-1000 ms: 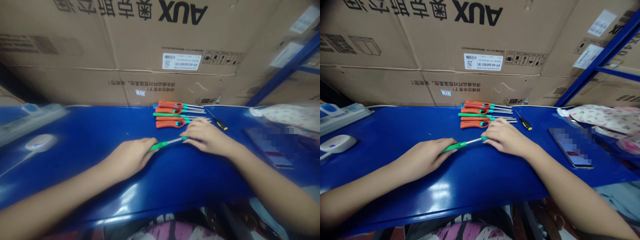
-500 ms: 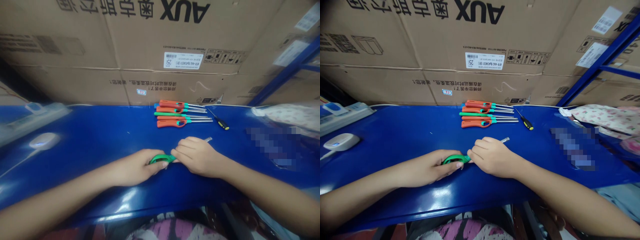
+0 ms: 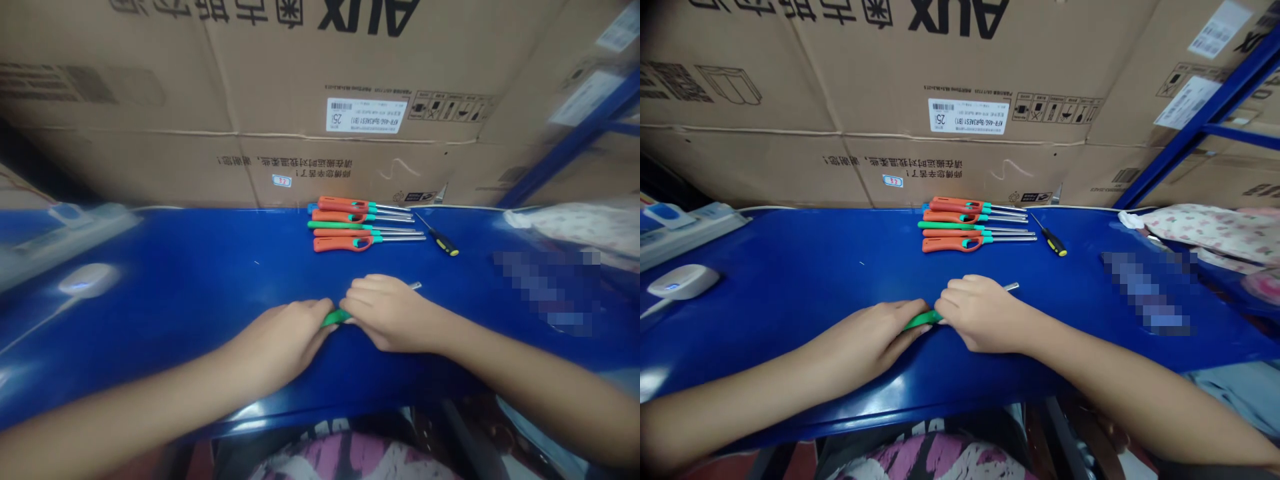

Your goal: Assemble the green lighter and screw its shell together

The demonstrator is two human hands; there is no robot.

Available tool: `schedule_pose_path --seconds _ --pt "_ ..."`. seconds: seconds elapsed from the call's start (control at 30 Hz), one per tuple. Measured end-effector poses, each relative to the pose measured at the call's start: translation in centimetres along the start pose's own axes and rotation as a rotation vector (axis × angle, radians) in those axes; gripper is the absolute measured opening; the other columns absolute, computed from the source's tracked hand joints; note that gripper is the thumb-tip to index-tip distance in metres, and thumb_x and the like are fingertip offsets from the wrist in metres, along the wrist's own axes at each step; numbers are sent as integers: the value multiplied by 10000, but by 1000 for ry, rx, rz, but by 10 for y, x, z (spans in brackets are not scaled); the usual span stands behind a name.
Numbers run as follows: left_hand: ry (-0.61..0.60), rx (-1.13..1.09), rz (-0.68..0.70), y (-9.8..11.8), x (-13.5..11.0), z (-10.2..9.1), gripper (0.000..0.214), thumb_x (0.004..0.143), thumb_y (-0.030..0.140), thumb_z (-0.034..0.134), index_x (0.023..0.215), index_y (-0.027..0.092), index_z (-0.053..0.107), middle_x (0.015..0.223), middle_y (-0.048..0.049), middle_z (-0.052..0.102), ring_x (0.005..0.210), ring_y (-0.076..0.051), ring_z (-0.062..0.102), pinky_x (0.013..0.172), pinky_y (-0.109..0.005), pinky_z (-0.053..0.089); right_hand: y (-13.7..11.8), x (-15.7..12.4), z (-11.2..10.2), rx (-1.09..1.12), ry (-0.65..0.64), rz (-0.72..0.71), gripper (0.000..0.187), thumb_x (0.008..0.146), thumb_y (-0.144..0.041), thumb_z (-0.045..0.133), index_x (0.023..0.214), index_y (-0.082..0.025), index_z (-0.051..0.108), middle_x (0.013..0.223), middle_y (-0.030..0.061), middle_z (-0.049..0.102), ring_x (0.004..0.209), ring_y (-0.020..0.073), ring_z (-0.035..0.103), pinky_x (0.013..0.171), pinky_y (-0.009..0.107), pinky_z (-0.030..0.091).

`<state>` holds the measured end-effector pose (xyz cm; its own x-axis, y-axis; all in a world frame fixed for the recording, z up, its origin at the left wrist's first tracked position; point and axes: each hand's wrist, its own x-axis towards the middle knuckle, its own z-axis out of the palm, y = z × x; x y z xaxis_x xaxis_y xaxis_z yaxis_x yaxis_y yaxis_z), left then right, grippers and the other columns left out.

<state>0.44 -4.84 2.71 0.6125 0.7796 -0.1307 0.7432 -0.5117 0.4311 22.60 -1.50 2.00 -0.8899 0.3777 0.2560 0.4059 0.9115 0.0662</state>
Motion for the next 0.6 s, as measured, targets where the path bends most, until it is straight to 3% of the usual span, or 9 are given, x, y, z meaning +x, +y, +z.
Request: schedule_pose_path --seconds 0.1,0.17,0.27,0.4,0.6 --pt "104 38 40 -10 8 -4 301 1008 443 478 1144 195 579 1114 -85 673 982 -280 675 810 -400 539 14 -3 -4 87 -102 166 165 994 -221 459 928 -154 594 851 59 612 786 186 538 680 303 386" --pt "199 13 80 -23 13 -8 442 956 487 576 1296 207 538 1251 -96 634 1128 -282 626 944 -416 515 30 -9 -7 143 -137 294 120 991 -227 465 955 -167 563 901 59 611 825 187 552 699 296 398" --pt "290 3 70 -42 20 -12 403 981 433 543 1301 191 572 1212 -103 634 1109 -265 617 961 -418 508 56 -20 -12 229 -165 427 29 949 -217 519 945 -189 522 914 40 599 817 176 548 696 281 395" --pt "329 -45 96 -55 25 -13 332 982 378 535 1221 175 642 1091 -81 647 943 -218 642 858 -368 544 76 -30 -16 335 -242 450 57 927 -251 539 923 -200 513 865 20 593 733 157 512 642 269 369" --pt "338 5 166 -53 24 -10 314 944 313 580 1217 172 646 1158 -87 635 1040 -236 620 912 -385 532 75 -30 -15 374 -242 449 119 888 -308 605 913 -197 575 854 26 603 735 158 503 652 269 378"
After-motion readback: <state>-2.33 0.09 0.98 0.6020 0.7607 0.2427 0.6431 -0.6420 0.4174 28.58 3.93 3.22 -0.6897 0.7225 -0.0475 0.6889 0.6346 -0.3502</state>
